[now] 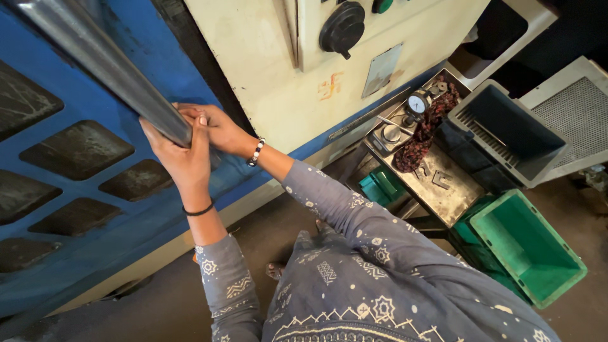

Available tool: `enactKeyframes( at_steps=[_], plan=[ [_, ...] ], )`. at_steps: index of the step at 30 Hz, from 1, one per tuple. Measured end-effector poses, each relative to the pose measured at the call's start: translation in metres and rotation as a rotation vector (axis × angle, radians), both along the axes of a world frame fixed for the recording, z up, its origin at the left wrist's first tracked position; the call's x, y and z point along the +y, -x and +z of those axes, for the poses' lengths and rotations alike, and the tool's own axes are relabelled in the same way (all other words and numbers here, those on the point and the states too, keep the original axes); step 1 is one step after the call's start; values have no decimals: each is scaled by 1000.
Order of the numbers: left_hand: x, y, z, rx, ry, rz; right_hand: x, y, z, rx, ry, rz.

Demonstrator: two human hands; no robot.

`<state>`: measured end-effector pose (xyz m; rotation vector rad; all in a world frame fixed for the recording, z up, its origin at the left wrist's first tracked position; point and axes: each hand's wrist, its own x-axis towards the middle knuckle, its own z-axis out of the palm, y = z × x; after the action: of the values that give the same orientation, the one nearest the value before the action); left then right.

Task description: The person picks up cylindrical metal rods from trays, opens the machine door, and places the rods inside the machine. They close the door, press buttons on the control panel, and later reopen the door to reach inside the machine.

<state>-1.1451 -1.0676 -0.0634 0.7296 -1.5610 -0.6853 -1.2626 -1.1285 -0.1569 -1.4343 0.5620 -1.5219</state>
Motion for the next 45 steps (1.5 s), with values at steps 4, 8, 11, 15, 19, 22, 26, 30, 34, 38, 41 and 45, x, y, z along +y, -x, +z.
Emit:
enactKeyframes(
  at_steps=[4,8,11,15,19,22,26,30,34,38,41,45],
  plan=[
    [-2,-1,-1,-14,40,-6,-2,-1,-1,28,4,-19],
    [-2,-2,-1,-9,25,-7,-2,-1,-2,10,2,-19],
    [-2,-3,0,-36,44,7,-2,-2,-1,2,-25,-7],
    [0,-2,2,-22,42,-5,-1,-1,1,27,-37,-37],
    [2,0,3,-29,41,0,1,1,2,75,-24,-69],
    [2,0,2,-29,32,-3,2,1,1,50,-14,-47],
    [2,0,1,-45,48,12,3,1,0,13,-28,-15],
    [3,2,1,-25,15,-5,6,2,-2,17,-11,-23],
    [4,2,1,-16,5,-9,6,2,-2,24,-46,-23],
    [-1,-2,1,-37,19,3,0,-1,-1,35,-26,-35],
    [-4,-4,-3,-51,21,13,-2,-2,0,35,21,-38],
    [-8,-5,-9,-19,19,-5,0,-2,0,-23,19,16]
  ],
)
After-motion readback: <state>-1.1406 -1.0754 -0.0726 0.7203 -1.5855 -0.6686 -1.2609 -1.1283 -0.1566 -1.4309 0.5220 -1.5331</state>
